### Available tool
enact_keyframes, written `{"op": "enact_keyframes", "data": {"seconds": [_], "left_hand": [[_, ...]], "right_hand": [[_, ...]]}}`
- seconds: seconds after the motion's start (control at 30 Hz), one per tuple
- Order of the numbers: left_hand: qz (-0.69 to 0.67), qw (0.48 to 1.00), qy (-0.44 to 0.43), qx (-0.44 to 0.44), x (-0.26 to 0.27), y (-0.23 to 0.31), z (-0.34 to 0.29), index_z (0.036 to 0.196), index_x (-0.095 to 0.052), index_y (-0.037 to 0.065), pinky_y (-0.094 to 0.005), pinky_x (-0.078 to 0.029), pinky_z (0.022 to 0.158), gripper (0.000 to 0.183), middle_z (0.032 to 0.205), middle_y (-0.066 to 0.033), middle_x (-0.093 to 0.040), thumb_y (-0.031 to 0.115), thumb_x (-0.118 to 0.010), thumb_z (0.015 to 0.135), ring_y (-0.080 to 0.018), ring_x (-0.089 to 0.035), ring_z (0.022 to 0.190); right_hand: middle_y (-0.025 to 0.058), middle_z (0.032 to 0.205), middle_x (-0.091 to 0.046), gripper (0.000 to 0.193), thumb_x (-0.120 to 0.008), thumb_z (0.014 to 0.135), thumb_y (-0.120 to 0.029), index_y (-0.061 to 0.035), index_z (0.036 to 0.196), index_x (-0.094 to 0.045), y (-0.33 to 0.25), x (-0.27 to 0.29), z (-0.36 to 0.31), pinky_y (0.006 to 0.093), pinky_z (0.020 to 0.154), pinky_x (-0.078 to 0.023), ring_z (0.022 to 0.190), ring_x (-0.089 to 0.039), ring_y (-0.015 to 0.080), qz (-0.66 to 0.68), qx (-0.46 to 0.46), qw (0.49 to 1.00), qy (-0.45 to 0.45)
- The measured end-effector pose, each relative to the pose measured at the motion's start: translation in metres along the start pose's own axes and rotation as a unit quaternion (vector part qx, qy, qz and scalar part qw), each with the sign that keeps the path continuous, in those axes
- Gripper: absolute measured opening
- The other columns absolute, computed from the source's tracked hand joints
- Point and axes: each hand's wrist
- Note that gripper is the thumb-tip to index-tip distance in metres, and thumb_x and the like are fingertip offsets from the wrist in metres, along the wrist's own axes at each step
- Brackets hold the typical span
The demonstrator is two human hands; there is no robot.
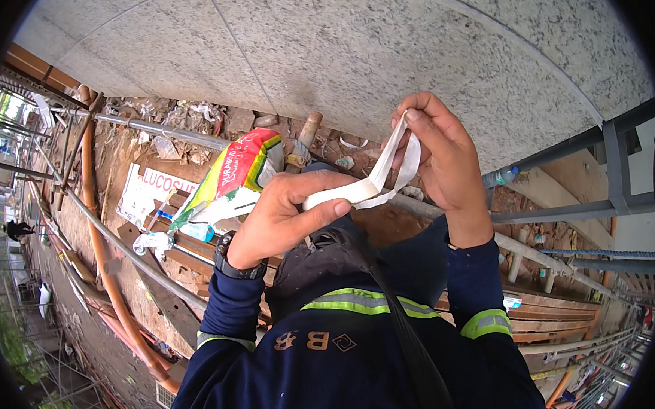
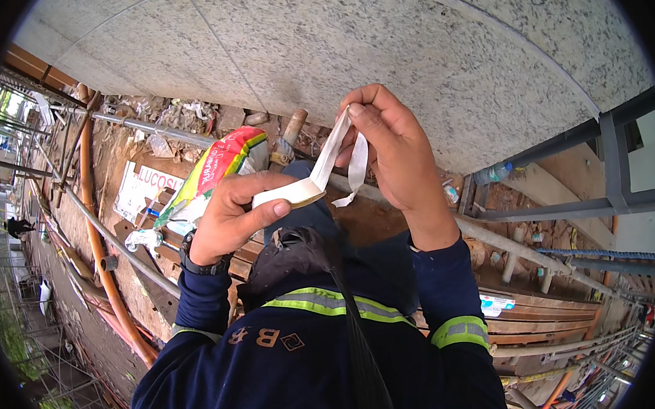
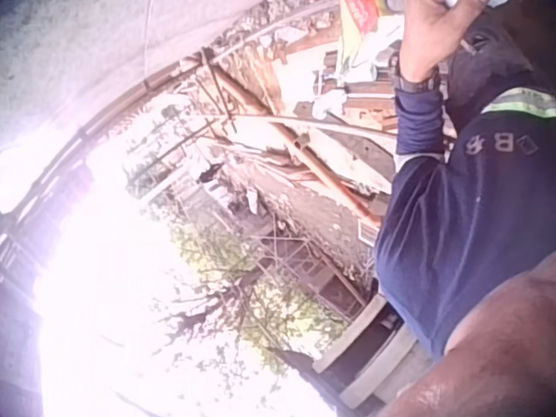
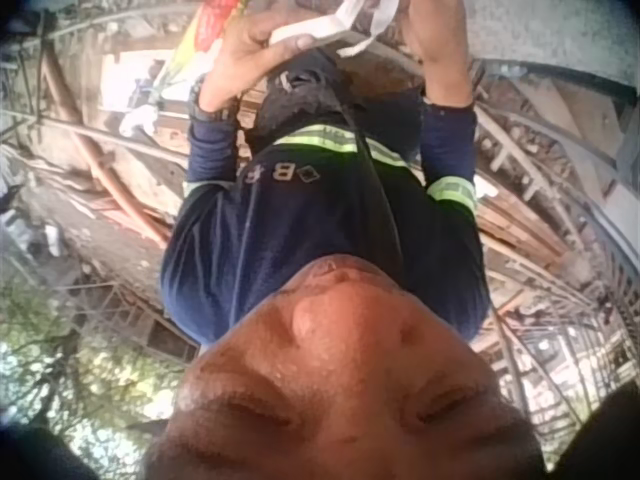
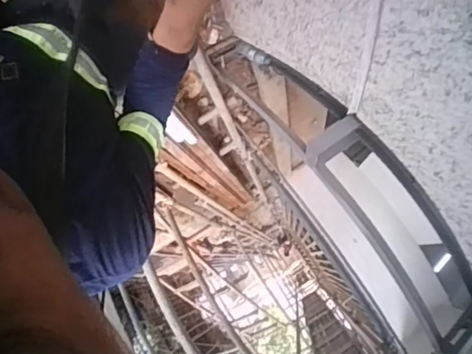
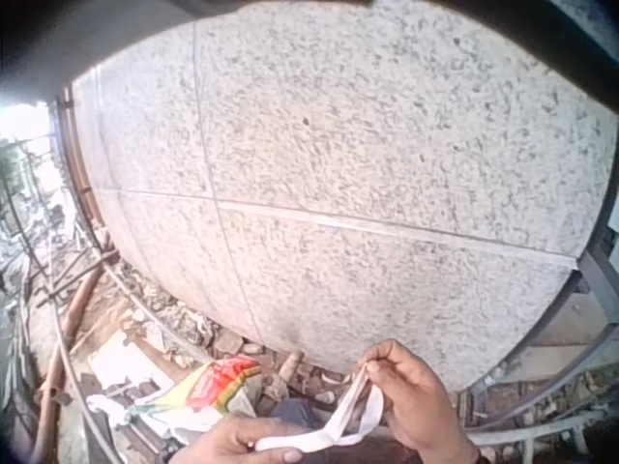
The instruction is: The person retrieves a roll of white tape from a bag, unrolls and tears off strips, and applies them along the seams of a large stone slab on a construction site. The person smooths the tape along the slab surface and repeats the process for multiple seams.
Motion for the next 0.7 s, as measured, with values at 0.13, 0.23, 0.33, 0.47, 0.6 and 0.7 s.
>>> {"op": "enact_keyframes", "data": {"seconds": [0.13,0.23,0.33,0.47,0.6,0.7], "left_hand": [[0.010,0.999,0.014,-0.028,0.001,-0.002,-0.003,0.123,-0.070,-0.001,-0.0267,-0.050,0.074,0.029,0.094,-0.0051,-0.072,0.016,-0.069,0.100,-0.0082,-0.063,0.084],[0.013,0.999,0.019,-0.045,0.002,-0.004,-0.005,0.123,-0.070,-0.001,-0.0265,-0.050,0.074,0.029,0.093,-0.0050,-0.072,0.016,-0.069,0.100,-0.0082,-0.063,0.084],[0.004,1.000,0.003,-0.024,0.005,-0.004,-0.007,0.123,-0.070,-0.002,-0.0264,-0.050,0.073,0.029,0.093,-0.0050,-0.072,0.015,-0.069,0.100,-0.0084,-0.063,0.083],[-0.042,0.999,-0.027,0.001,0.007,-0.005,-0.011,0.124,-0.069,-0.003,-0.0262,-0.049,0.073,0.030,0.093,-0.0051,-0.072,0.015,-0.068,0.101,-0.0084,-0.063,0.083],[-0.042,0.998,-0.040,0.001,0.011,-0.005,-0.013,0.120,-0.069,-0.004,-0.0279,-0.050,0.076,0.027,0.096,-0.0074,-0.072,0.015,-0.067,0.101,-0.0109,-0.064,0.087],[-0.024,0.999,-0.035,-0.024,0.010,-0.007,-0.012,0.111,-0.068,-0.004,-0.0353,-0.049,0.088,0.019,0.100,-0.0106,-0.073,0.009,-0.065,0.098,-0.0195,-0.066,0.096]], "right_hand": [[0.0044,0.096,-0.065,0.015,-0.053,0.108,-0.016,-0.0040,0.114,-0.059,-0.004,0.005,0.000,0.0273,0.068,-0.060,0.079,-0.067,0.0111,-0.004,0.000,1.000,0.025],[0.0048,0.094,-0.064,0.016,-0.053,0.108,-0.017,-0.0037,0.115,-0.060,-0.006,0.010,0.001,0.0274,0.068,-0.060,0.077,-0.066,0.0113,0.000,0.012,0.999,0.037],[0.0047,0.094,-0.064,0.016,-0.053,0.108,-0.016,-0.0035,0.114,-0.060,-0.007,0.014,0.001,0.0276,0.069,-0.060,0.077,-0.066,0.0111,-0.001,0.022,0.999,0.040],[0.0042,0.095,-0.064,0.015,-0.053,0.108,-0.016,-0.0038,0.114,-0.061,-0.008,0.016,0.004,0.0280,0.069,-0.060,0.077,-0.066,0.0104,-0.010,0.037,0.998,0.041],[0.0038,0.095,-0.064,0.015,-0.052,0.108,-0.016,-0.0040,0.114,-0.060,-0.011,0.017,0.002,0.0287,0.068,-0.061,0.079,-0.067,0.0103,0.000,0.038,0.998,0.050],[0.0044,0.098,-0.063,0.016,-0.052,0.108,-0.016,-0.0042,0.116,-0.060,-0.014,0.018,-0.002,0.0289,0.069,-0.061,0.082,-0.068,0.0124,0.008,0.044,0.998,0.050]]}}
Point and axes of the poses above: each hand's wrist, its own z-axis towards the middle knuckle, its own x-axis out of the back of the hand, y = z × x
